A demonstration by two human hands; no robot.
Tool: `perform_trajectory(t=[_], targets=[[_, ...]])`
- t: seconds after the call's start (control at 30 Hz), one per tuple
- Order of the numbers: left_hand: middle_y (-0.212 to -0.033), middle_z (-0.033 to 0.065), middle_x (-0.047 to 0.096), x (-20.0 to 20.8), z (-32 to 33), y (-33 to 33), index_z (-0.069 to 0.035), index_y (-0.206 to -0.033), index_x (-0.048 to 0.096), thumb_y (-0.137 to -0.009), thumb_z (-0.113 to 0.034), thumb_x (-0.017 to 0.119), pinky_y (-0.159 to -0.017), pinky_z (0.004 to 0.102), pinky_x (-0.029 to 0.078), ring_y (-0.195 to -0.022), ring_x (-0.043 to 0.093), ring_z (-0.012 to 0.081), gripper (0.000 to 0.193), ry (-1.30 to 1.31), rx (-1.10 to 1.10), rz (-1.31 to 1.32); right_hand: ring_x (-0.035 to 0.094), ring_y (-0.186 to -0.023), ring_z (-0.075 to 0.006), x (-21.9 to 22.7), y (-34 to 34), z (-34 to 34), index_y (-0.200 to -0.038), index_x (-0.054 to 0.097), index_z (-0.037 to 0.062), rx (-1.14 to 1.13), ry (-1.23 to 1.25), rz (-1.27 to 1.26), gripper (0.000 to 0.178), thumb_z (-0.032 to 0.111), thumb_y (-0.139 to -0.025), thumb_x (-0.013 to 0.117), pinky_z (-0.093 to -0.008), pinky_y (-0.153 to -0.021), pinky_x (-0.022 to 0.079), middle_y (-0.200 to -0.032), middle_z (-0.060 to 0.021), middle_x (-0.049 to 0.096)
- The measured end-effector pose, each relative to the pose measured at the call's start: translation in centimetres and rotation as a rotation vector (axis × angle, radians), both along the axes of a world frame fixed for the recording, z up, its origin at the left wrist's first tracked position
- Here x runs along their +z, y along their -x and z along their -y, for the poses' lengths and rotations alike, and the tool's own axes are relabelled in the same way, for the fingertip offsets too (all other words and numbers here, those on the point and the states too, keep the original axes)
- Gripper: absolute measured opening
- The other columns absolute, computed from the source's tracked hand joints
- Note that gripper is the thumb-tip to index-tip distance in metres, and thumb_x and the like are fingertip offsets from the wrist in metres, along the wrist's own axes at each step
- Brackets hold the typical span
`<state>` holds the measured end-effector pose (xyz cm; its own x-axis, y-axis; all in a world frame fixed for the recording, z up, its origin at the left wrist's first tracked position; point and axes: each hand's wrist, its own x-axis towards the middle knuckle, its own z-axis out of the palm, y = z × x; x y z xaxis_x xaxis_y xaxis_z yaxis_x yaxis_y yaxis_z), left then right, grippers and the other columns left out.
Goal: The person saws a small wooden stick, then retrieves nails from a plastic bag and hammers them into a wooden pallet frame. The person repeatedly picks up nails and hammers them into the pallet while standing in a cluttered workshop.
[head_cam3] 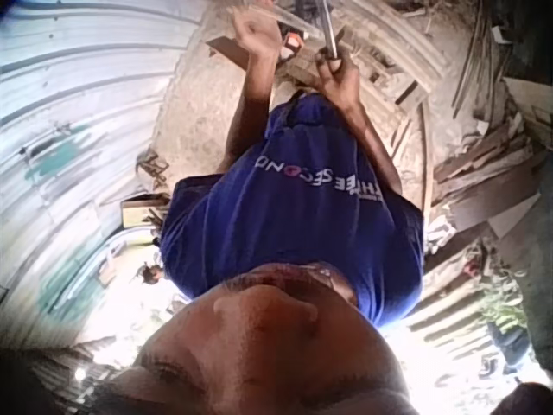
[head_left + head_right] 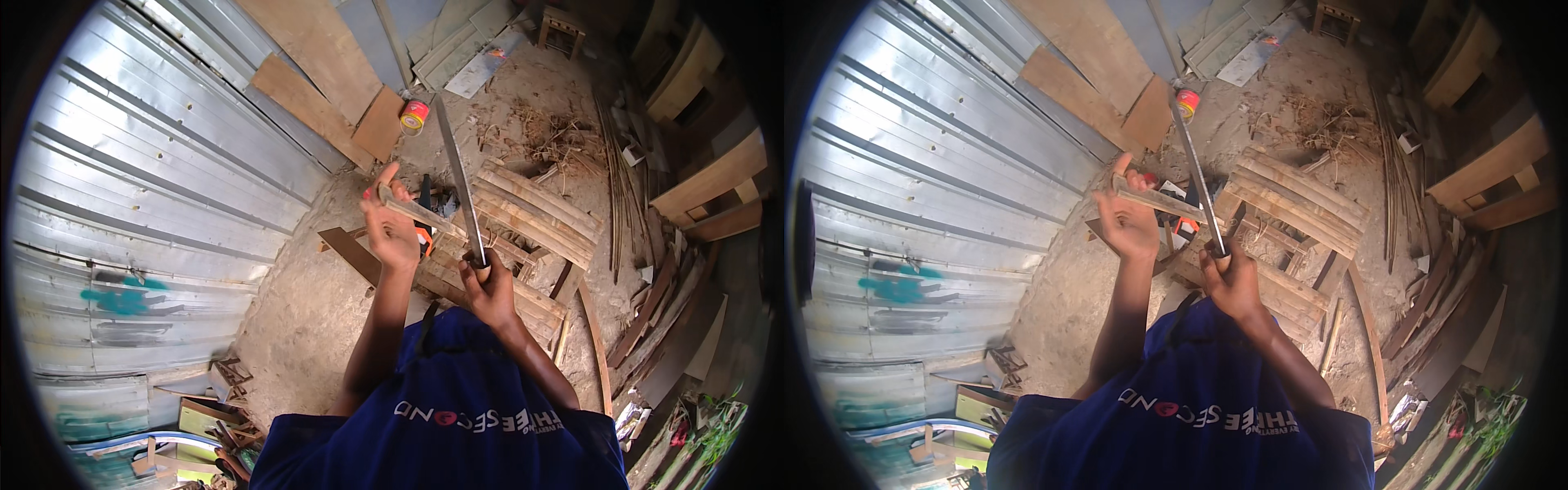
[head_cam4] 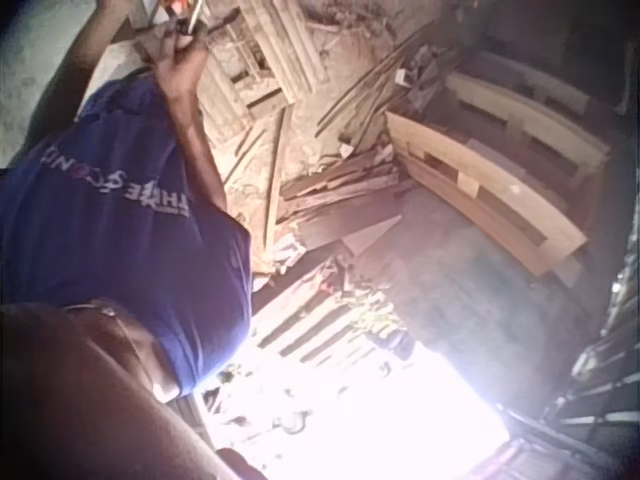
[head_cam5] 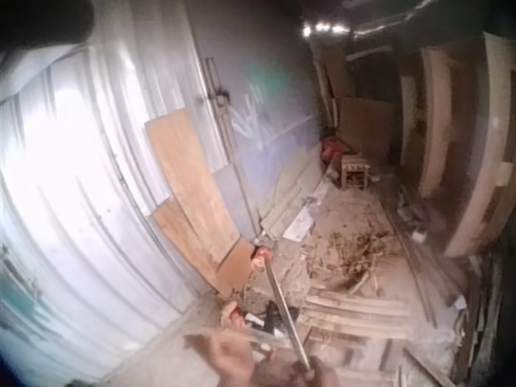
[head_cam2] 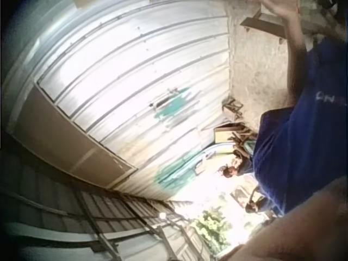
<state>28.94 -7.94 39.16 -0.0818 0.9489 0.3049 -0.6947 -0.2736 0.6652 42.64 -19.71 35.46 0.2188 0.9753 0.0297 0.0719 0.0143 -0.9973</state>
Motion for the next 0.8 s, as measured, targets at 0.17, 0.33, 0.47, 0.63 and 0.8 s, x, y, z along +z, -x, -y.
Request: perform_trajectory(t=[0.17, 0.33, 0.47, 0.63, 0.8], targets=[[-0.099, 0.0049, 0.049, -0.4, 0.2, -0.9, 0.007, -0.132, 0.05, -0.1, -0.053, 0.036, -0.087, 0.0298, 0.038, -0.095, 0.044, 0.0146, 0.069, -0.103, 0.002, -0.364, 0.045, -0.065, -0.0027, 3.0, -0.4, 0.6, -0.104, 0.055, -0.0004, -0.02, 0.044, -0.027, 0.016, 0.011, -0.095, 0.063, -0.0213, -0.055, 0.038, -0.075, 0.0024, 0.052], [-0.092, 0.0014, 0.047, -1.6, 0.6, -1.6, 0.006, -0.127, 0.052, -0.094, -0.073, 0.031, -0.084, 0.0285, 0.036, -0.091, 0.043, 0.0123, 0.088, -0.175, -0.154, -0.449, 0.06, -0.06, -0.0085, 6.4, -0.8, 1.1, -0.104, 0.057, 0.0002, -0.057, 0.006, 0.044, 0.022, 0.017, -0.093, 0.065, -0.0277, -0.054, 0.048, -0.064, -0.0048, 0.062], [-0.089, -0.0002, 0.044, -2.2, 1.2, -2.8, 0.004, -0.12, 0.053, -0.098, -0.066, 0.027, -0.08, 0.0285, 0.035, -0.086, 0.041, 0.0128, 0.078, -0.134, -0.272, -0.316, 0.069, -0.063, -0.0208, 7.9, -1.0, 1.1, -0.107, 0.057, -0.0002, -0.082, -0.138, 0.285, 0.026, 0.014, -0.089, 0.068, -0.032, -0.057, 0.052, -0.07, -0.0116, 0.067], [-0.095, 0.0055, 0.053, -1.4, 2.2, -4.0, 0.001, -0.105, 0.056, -0.104, -0.043, 0.031, -0.088, 0.0303, 0.039, -0.092, 0.049, 0.0164, 0.051, -0.157, -0.159, -0.556, 0.07, -0.071, -0.0372, 9.3, -0.5, 1.6, -0.112, 0.054, -0.0011, -0.052, -0.076, 0.33, 0.032, 0.016, -0.088, 0.067, -0.0406, -0.062, 0.056, -0.075, -0.0204, 0.068], [-0.094, 0.0052, 0.053, 0.0, 3.0, -4.6, -0.003, -0.106, 0.055, -0.101, -0.055, 0.032, -0.081, 0.0286, 0.04, -0.088, 0.051, 0.0141, 0.058, -0.219, -0.17, -0.616, 0.067, -0.061, -0.0173, 10.2, -0.3, 1.8, -0.108, 0.058, -0.002, -0.089, -0.107, 0.366, 0.027, 0.014, -0.089, 0.067, -0.0312, -0.057, 0.051, -0.065, -0.0144, 0.064]])
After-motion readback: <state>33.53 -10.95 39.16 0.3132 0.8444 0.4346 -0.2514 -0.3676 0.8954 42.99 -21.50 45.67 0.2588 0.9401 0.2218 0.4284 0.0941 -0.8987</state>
